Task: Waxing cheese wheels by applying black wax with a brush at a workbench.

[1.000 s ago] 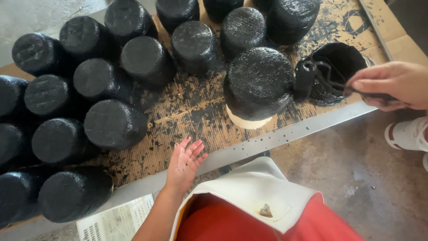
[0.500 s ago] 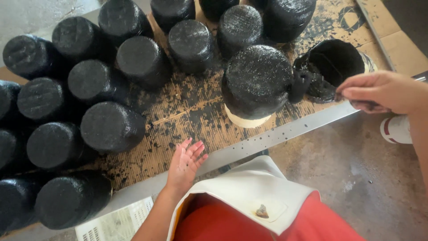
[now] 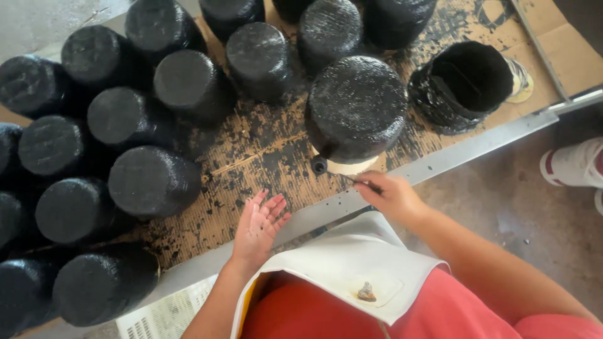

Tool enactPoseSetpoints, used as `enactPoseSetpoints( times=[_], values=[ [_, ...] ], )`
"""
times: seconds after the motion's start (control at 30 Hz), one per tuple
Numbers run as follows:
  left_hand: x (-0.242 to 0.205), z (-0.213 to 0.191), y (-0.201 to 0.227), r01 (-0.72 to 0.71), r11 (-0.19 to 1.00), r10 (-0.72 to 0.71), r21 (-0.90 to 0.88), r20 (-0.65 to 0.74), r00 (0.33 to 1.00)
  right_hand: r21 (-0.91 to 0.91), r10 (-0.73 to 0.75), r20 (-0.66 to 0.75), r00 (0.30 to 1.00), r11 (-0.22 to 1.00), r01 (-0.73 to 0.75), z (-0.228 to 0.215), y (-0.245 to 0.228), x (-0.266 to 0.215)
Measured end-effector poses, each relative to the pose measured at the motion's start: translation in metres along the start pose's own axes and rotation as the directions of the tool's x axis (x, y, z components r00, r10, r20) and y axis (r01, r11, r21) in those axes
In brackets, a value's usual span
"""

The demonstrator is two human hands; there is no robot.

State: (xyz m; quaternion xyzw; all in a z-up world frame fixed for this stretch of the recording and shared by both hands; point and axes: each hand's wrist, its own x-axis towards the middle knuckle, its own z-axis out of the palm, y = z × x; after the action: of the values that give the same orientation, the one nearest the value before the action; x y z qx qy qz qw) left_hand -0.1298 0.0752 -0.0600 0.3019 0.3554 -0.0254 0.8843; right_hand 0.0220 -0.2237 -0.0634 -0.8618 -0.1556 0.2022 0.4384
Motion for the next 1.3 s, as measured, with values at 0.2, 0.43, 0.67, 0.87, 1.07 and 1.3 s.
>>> enactPoseSetpoints(
  times=[0.2,0.43,0.67,0.87,1.07,1.3],
  values=[
    [0.011,-0.014,0.0,0.002,1.0,-0.002,0.024,-0.013,1.0,-0.11,-0.001,-0.042,0.999,0.994,-0.004,-0.053,0.045,-0.02],
    [0.007,-0.008,0.001,0.035,0.994,-0.03,0.102,-0.053,0.998,-0.106,-0.042,-0.071,0.997,0.994,0.034,-0.128,0.068,0.013],
    [-0.007,0.052,0.007,0.05,0.959,-0.012,0.277,-0.136,0.991,0.04,0.18,0.093,0.979,0.982,-0.184,-0.142,0.01,0.042],
    [-0.008,0.067,0.004,0.02,0.946,0.028,0.322,-0.142,0.989,0.154,-0.209,0.117,0.971,0.97,0.19,-0.076,0.084,0.007],
    [-0.019,0.105,-0.003,0.023,0.964,0.044,0.264,-0.244,0.969,0.315,-0.284,0.23,0.931,0.927,0.205,-0.077,0.072,0.007],
    [-0.014,0.093,-0.031,-0.059,0.986,0.095,0.158,-0.226,0.969,0.213,-0.383,0.373,0.845,0.922,0.324,-0.12,0.088,0.072]
  ],
)
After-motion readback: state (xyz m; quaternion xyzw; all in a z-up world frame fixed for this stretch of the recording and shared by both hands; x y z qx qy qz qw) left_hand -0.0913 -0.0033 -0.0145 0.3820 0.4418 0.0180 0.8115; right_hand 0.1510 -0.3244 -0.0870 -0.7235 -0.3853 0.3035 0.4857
